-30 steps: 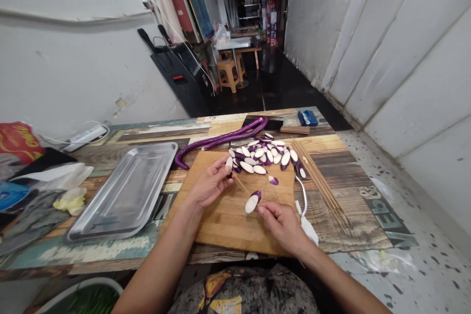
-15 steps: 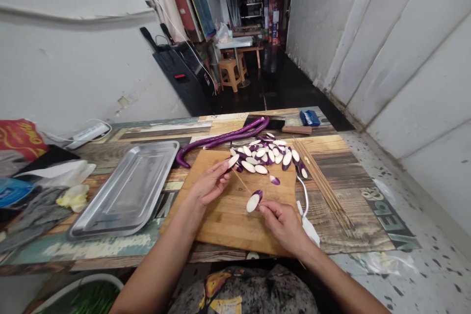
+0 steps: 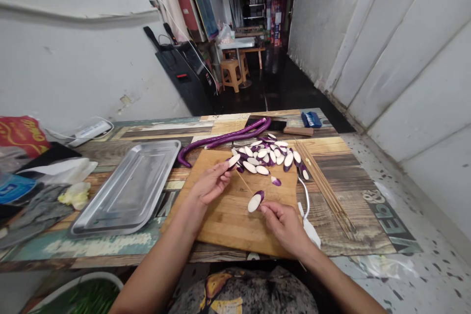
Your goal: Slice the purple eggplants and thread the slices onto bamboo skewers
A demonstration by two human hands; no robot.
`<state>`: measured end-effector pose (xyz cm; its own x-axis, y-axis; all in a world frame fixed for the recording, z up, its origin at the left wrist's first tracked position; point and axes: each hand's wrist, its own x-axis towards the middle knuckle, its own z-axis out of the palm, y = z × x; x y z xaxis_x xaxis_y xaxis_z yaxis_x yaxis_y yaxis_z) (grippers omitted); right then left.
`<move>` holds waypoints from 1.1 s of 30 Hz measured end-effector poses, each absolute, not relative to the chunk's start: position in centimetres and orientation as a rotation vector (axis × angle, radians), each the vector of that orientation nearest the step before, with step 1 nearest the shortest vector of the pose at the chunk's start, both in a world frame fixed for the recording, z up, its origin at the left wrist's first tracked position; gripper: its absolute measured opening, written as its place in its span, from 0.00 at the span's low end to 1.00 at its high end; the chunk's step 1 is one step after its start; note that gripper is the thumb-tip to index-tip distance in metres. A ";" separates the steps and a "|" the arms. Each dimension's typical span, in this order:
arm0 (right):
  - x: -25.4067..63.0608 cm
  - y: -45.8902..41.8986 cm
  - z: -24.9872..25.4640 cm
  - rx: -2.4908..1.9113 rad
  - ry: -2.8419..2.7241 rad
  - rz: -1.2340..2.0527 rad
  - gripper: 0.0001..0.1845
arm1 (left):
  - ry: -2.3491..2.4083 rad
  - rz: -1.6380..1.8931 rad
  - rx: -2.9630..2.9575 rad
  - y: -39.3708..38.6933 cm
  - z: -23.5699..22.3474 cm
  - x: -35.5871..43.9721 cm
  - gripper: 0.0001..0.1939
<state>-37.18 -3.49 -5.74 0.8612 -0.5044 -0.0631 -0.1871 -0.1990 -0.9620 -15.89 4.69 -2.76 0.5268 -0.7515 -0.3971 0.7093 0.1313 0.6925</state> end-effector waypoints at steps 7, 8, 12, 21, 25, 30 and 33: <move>-37.3 -3.5 -6.0 -1.766 0.518 -0.311 0.19 | -0.035 -1.047 0.989 4.7 -2.7 -15.9 0.03; -37.3 -3.6 -6.0 -1.767 0.518 -0.310 0.19 | -0.035 -1.046 0.990 4.7 -2.8 -15.9 0.03; -37.3 -3.6 -6.2 -1.791 0.519 -0.308 0.19 | -0.041 -1.032 0.996 4.8 -3.0 -15.9 0.02; -37.3 -3.6 -6.1 -1.810 0.509 -0.321 0.19 | -0.047 -1.032 1.021 4.7 -3.1 -16.0 0.03; -37.3 -3.6 -6.0 -1.786 0.504 -0.315 0.19 | -0.058 -1.029 1.038 4.8 -3.2 -16.0 0.06; -37.2 -3.7 -6.1 -1.764 0.531 -0.308 0.19 | -0.072 -1.041 1.026 4.8 -3.3 -16.1 0.07; -37.2 -3.7 -6.3 -1.794 0.556 -0.315 0.19 | -0.049 -1.063 1.021 4.8 -3.1 -16.3 0.07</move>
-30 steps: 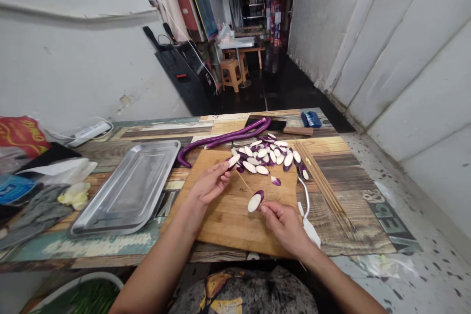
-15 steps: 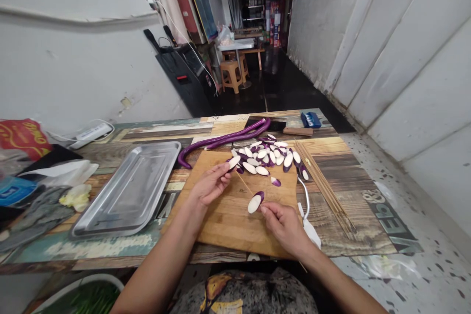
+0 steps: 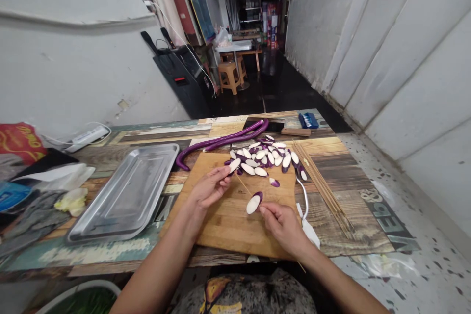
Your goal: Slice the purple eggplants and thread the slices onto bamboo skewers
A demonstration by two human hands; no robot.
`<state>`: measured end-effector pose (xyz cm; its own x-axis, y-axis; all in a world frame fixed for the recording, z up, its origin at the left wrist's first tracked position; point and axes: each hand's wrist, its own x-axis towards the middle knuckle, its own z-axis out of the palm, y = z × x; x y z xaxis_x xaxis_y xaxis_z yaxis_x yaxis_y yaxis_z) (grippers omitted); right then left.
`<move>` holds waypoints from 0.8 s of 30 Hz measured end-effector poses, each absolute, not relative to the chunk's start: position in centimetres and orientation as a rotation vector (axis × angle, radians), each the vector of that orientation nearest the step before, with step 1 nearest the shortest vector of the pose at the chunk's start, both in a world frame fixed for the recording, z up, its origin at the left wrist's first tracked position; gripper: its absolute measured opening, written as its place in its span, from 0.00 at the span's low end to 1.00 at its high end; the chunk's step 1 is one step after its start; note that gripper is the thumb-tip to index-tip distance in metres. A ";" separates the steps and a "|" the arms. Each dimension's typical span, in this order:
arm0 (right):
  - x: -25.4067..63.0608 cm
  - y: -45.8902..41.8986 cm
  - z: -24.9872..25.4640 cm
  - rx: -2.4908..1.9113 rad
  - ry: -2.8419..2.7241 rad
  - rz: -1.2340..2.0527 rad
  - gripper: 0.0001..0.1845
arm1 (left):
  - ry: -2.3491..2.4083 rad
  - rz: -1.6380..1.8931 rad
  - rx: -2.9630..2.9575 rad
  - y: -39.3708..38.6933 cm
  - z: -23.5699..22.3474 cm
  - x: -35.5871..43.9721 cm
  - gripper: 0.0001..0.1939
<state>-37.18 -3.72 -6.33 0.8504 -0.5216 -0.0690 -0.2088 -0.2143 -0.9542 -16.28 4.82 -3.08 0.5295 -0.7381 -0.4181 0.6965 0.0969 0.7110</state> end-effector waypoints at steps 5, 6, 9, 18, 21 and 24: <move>-37.0 -3.7 -6.3 -1.765 0.555 -0.318 0.19 | -0.076 -1.042 1.050 4.8 -2.6 -16.6 0.10; -37.0 -3.7 -6.3 -1.758 0.558 -0.319 0.19 | -0.087 -1.039 1.054 4.8 -2.7 -16.7 0.11; -36.9 -3.5 -6.2 -1.738 0.557 -0.318 0.20 | -0.122 -1.040 1.058 4.8 -3.0 -16.6 0.13; -34.9 -3.5 -4.6 -1.722 0.533 -0.357 0.20 | -0.162 -1.135 1.090 4.6 -2.8 -17.8 0.18; -33.7 -3.8 -3.6 -1.810 0.535 -0.432 0.19 | -0.217 -1.194 1.096 4.5 -2.9 -18.6 0.18; -33.7 -4.3 -3.1 -1.899 0.533 -0.516 0.18 | -0.326 -1.100 1.170 4.7 -3.5 -18.7 0.18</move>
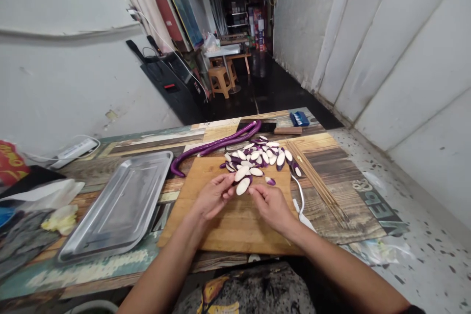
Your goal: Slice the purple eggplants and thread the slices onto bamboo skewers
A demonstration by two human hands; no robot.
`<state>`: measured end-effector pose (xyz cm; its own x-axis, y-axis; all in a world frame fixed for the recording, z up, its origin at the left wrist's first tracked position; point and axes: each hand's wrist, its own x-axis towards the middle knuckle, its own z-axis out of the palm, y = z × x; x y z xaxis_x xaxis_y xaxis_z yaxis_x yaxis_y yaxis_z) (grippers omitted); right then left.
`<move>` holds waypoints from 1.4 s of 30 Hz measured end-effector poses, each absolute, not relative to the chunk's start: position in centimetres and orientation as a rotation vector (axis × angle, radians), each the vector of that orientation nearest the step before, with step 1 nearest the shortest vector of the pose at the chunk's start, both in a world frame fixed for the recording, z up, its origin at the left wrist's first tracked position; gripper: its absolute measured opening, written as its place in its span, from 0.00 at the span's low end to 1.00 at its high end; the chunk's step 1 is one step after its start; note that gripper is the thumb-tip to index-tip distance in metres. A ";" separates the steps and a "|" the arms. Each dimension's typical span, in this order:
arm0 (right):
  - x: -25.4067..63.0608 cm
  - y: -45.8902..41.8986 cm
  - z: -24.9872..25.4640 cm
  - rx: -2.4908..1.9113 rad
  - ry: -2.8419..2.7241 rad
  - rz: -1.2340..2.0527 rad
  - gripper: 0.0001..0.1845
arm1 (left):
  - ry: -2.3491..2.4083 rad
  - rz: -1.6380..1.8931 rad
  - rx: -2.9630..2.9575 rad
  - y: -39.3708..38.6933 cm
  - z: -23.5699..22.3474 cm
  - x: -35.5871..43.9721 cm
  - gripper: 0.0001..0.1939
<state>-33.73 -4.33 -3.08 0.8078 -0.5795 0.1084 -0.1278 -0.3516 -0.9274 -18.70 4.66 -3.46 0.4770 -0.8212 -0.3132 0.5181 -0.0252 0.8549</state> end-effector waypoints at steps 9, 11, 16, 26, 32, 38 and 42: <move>-39.8 -5.7 -5.2 -1.659 0.804 -0.567 0.23 | -1.295 -0.193 1.846 3.8 -4.4 -18.5 0.15; -40.4 -5.7 -5.9 -1.565 0.810 -0.580 0.25 | -1.538 -0.091 1.970 2.6 -4.2 -19.1 0.19; -40.7 -5.6 -6.4 -1.490 0.797 -0.563 0.26 | -1.855 0.050 2.098 -0.2 -3.7 -19.7 0.17; -40.7 -4.2 -5.2 -1.516 0.693 -0.523 0.23 | -1.329 -0.315 1.723 2.1 -3.5 -19.3 0.05; -38.6 -3.0 -5.2 -1.702 0.588 -0.411 0.19 | -0.305 -0.639 1.359 4.2 -4.8 -18.3 0.13; -36.9 -2.8 -5.5 -1.779 0.554 -0.352 0.18 | -0.088 -0.824 1.149 4.7 -4.6 -17.3 0.14; -37.0 -2.9 -5.5 -1.773 0.543 -0.319 0.18 | -0.048 -0.862 1.124 4.8 -4.3 -17.4 0.11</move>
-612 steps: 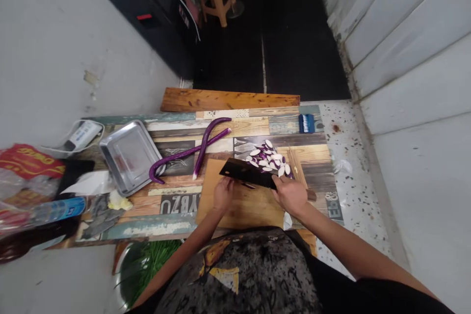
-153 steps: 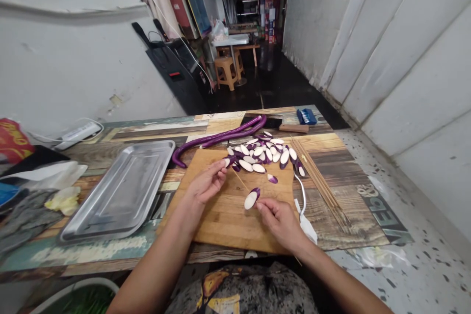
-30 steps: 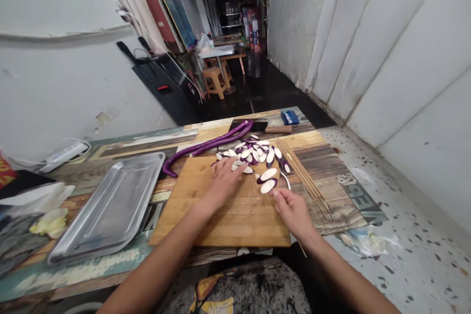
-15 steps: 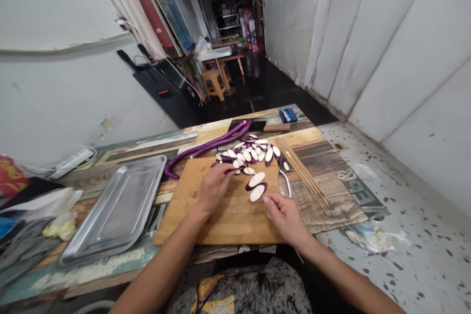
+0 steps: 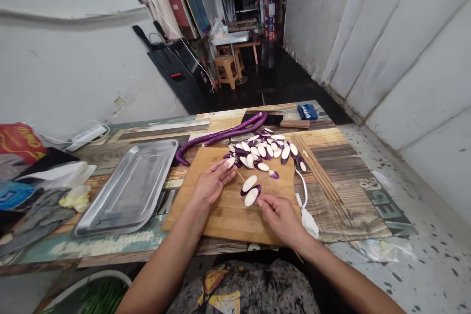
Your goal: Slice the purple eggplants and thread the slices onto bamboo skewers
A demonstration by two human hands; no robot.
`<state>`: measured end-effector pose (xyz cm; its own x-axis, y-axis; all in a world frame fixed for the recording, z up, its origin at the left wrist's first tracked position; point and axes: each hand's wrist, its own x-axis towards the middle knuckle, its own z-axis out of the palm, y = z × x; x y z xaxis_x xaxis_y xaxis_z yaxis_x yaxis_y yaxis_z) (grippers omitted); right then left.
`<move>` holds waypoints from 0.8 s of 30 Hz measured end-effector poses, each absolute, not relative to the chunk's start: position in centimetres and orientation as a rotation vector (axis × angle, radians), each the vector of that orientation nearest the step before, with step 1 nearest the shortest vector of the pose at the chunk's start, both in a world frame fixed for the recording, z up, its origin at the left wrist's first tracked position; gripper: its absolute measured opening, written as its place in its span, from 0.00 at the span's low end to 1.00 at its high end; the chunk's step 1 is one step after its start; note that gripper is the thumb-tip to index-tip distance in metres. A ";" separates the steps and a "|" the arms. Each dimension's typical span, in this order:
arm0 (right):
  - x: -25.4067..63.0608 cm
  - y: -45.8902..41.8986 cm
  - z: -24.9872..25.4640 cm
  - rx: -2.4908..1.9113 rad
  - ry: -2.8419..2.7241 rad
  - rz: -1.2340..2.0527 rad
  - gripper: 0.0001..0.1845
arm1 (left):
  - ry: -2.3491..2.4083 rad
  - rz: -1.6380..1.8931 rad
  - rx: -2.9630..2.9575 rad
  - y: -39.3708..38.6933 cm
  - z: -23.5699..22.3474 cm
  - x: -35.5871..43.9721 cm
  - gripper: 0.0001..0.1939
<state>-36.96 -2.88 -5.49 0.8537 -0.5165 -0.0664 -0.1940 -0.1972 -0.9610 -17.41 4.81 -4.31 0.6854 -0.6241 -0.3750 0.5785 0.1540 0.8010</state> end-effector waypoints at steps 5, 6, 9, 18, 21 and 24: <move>-37.1 -2.9 -5.4 -1.773 0.566 -0.319 0.18 | 0.014 -0.843 1.102 4.8 -4.3 -17.3 0.08; -37.1 -2.9 -5.3 -1.774 0.564 -0.314 0.18 | 0.022 -0.844 1.098 4.8 -4.3 -17.2 0.08; -37.1 -2.9 -5.3 -1.771 0.550 -0.309 0.18 | 0.047 -0.847 1.089 4.8 -4.3 -17.1 0.06; -37.0 -2.8 -5.3 -1.762 0.544 -0.291 0.18 | 0.069 -0.895 1.058 4.8 -4.1 -17.2 0.04; -36.9 -2.8 -5.1 -1.761 0.547 -0.279 0.19 | 0.078 -0.905 1.053 4.8 -4.1 -17.2 0.04; -36.9 -2.9 -5.1 -1.752 0.545 -0.257 0.19 | 0.092 -0.897 1.042 4.8 -4.1 -17.2 0.04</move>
<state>-36.92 -2.90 -5.12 0.8649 -0.4887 -0.1146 -0.2218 -0.1673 -0.9606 -17.19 4.77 -4.10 0.6536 -0.5984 -0.4634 0.6797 0.1949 0.7071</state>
